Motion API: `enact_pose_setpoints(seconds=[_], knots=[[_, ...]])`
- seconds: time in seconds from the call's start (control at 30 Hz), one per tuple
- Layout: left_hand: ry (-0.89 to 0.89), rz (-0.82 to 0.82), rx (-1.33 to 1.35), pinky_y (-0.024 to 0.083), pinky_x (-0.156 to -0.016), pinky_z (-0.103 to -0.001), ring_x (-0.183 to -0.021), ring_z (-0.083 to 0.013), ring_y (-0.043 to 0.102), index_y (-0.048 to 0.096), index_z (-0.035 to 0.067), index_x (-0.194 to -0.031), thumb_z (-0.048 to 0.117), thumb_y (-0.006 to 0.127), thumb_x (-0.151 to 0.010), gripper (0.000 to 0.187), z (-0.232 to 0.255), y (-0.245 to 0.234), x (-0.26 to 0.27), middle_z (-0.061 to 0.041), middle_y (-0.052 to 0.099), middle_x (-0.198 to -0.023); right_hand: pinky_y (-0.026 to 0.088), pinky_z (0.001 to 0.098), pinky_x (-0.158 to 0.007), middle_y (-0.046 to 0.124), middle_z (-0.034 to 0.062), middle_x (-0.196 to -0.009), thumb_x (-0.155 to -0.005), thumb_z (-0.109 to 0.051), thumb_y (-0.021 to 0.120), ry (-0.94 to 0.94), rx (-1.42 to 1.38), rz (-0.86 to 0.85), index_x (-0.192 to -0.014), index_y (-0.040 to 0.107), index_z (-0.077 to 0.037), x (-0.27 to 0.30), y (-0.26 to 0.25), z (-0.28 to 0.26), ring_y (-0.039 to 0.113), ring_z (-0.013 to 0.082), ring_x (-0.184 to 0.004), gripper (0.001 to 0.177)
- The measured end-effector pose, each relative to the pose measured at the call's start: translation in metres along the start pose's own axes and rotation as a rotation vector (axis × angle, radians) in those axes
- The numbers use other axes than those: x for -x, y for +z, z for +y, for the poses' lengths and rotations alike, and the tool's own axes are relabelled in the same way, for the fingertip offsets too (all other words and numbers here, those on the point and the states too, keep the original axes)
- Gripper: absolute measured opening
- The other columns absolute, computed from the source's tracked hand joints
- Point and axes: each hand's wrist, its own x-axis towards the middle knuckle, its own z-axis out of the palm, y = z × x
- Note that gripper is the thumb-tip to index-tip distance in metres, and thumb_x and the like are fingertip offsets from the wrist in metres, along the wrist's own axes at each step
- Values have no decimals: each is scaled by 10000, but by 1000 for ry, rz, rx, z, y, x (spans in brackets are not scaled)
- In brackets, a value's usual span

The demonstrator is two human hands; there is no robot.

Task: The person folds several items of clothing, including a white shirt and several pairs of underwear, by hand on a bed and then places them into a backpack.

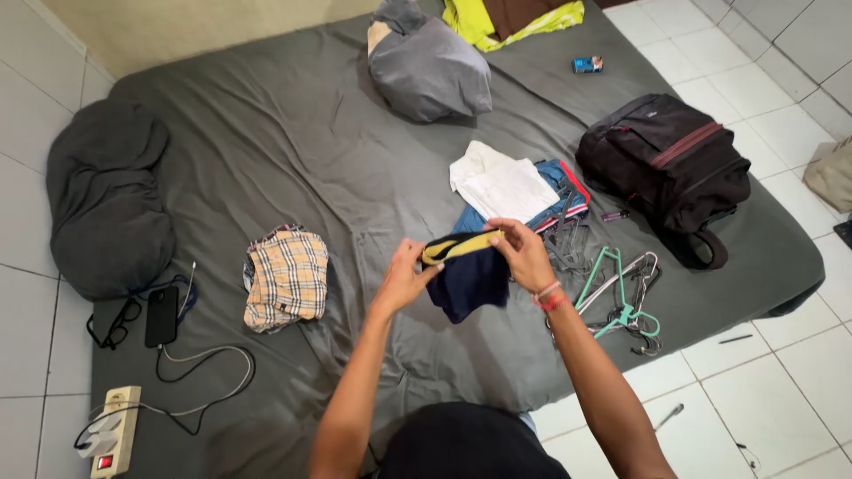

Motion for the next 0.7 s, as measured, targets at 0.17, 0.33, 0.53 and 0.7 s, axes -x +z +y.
enact_pose_setpoints(seconds=[0.17, 0.33, 0.53, 0.7], knots=[[65, 62, 145, 677, -1255, -546, -1418, -385, 869, 853, 157, -1480, 49, 917, -1181, 325, -22, 26, 24, -103, 865, -1367, 719, 333, -1126, 941, 76, -1346, -1229, -110, 917, 69, -164, -89, -1637, 904, -62, 14, -15, 38, 831, 91, -1166, 411], [78, 28, 177, 700, -1215, -580, -1388, -417, 907, 827, 166, -1485, -56, 898, -1123, 431, -38, 60, 100, -162, 950, -1330, 653, 541, -1258, 940, 195, -1427, -1279, -118, 828, -1, -117, -254, -1441, 911, 9, 76, -20, 87, 820, 266, -1373, 222], [-270, -181, 133, 729, -1206, -662, -1416, -522, 883, 774, 101, -1537, -5, 794, -1194, 360, -96, 145, 209, -290, 939, -1378, 673, 482, -1111, 842, 70, -1094, -1294, -213, 835, 236, 138, -413, -1491, 913, -96, 192, -14, 231, 819, 236, -1126, 243], [-615, -159, 69, 663, -1360, -693, -1606, -575, 771, 694, 126, -1665, 358, 805, -1276, 466, -132, 189, 203, -371, 868, -1583, 694, 514, -1075, 940, 152, -1113, -1309, -346, 847, 299, 244, -359, -1414, 883, -154, 196, 9, 278, 892, 278, -1127, 221]])
